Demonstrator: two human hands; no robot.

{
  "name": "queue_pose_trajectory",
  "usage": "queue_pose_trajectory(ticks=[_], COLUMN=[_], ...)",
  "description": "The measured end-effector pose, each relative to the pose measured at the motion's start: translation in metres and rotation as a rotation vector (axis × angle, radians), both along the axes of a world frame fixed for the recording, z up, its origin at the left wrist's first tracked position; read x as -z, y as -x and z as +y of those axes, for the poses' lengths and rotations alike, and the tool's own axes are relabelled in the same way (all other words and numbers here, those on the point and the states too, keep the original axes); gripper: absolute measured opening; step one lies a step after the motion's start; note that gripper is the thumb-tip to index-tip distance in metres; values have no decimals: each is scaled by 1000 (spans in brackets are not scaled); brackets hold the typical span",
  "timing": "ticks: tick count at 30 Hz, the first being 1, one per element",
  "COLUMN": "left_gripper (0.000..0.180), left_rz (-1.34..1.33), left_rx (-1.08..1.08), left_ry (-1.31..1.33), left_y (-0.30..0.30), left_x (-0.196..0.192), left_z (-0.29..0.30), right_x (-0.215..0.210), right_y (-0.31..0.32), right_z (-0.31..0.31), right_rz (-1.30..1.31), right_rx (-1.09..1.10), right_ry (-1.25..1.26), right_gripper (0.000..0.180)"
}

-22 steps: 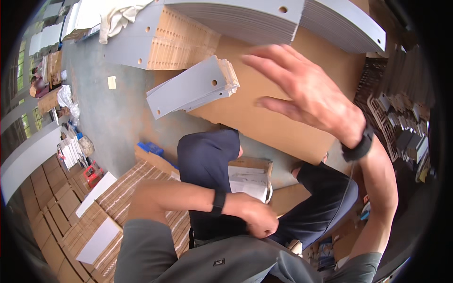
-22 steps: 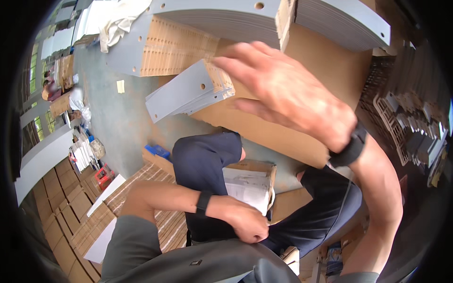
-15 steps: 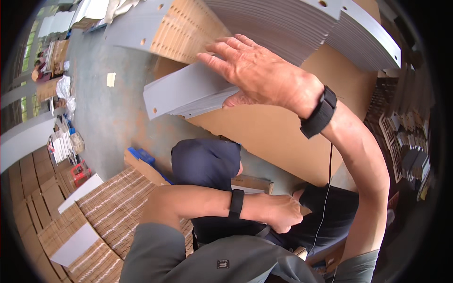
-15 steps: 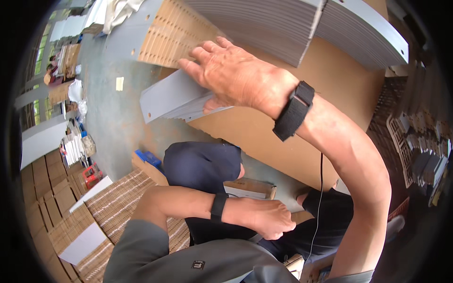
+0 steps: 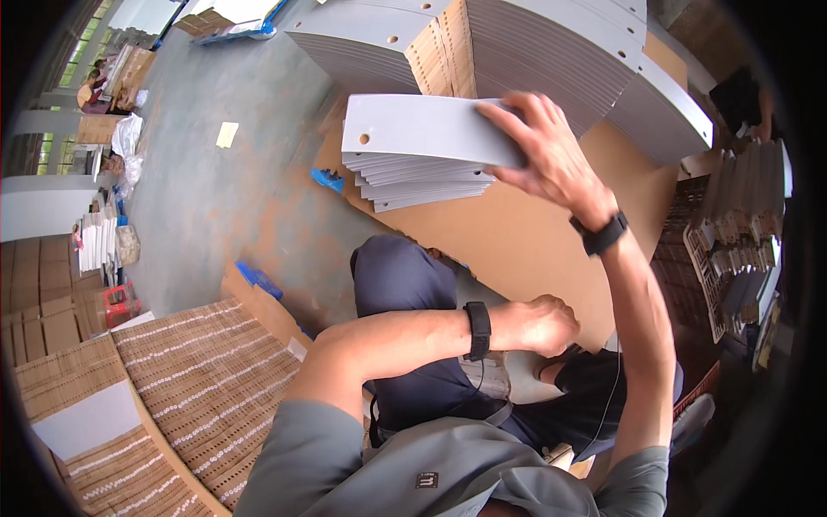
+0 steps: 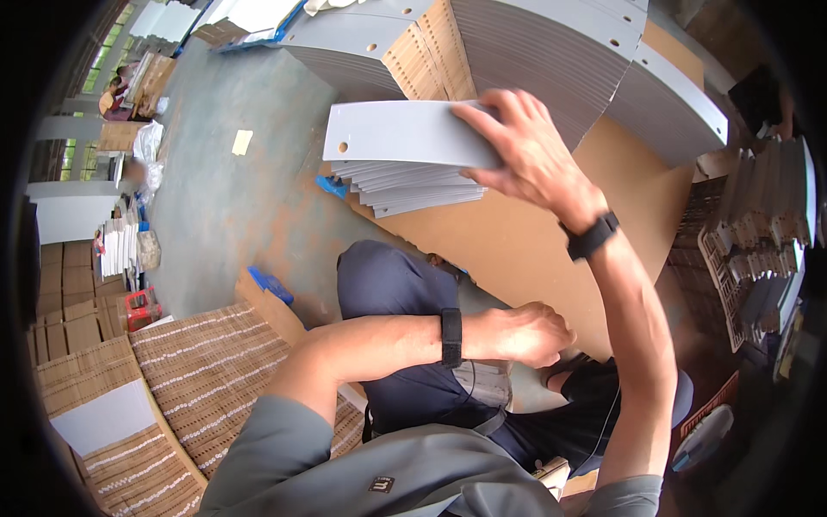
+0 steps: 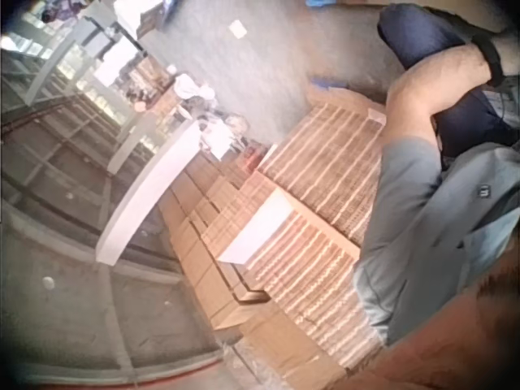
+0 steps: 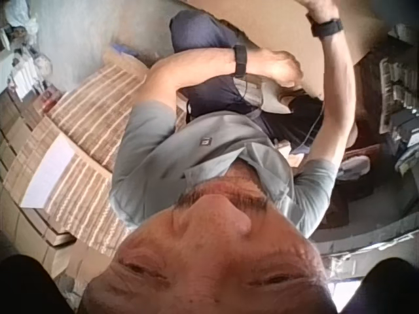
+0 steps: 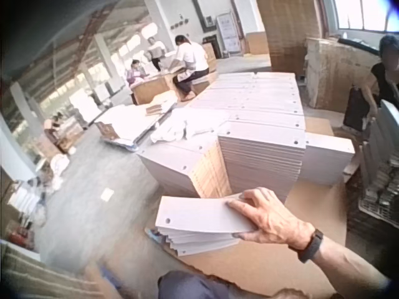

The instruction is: Wiping and sanding the edges of flat furniture components in a factory setting.

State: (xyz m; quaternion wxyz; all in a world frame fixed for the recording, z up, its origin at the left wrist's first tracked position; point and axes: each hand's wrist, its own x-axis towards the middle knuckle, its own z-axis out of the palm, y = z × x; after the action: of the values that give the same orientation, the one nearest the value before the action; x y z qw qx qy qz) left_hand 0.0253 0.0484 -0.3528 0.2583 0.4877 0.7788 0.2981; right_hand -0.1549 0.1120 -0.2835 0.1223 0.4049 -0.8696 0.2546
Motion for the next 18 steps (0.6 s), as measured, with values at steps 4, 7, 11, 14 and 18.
queue_pose_trajectory(ticks=[4,7,11,14,18], left_gripper=[18,17,17,11,12], left_rz=[41,365,-68,0,172], left_rx=[68,-37,323,185,176], left_ry=[-77,-390,-20,-223,-122], left_y=[5,-20,-19,-44,-56], left_x=[-9,4,-29,5,24], left_z=[-19,-26,-14,-16,-27], right_x=[9,69,132,193,217], right_y=[-70,-133,-204,-228,-244], right_z=[68,112,126,118,108], right_rz=[-560,-1236,-1466,-1518,-1481], right_rx=[136,49,7,221,74], right_ry=[316,1096,1994,2271,2449], right_gripper=[73,79,84,79,74])
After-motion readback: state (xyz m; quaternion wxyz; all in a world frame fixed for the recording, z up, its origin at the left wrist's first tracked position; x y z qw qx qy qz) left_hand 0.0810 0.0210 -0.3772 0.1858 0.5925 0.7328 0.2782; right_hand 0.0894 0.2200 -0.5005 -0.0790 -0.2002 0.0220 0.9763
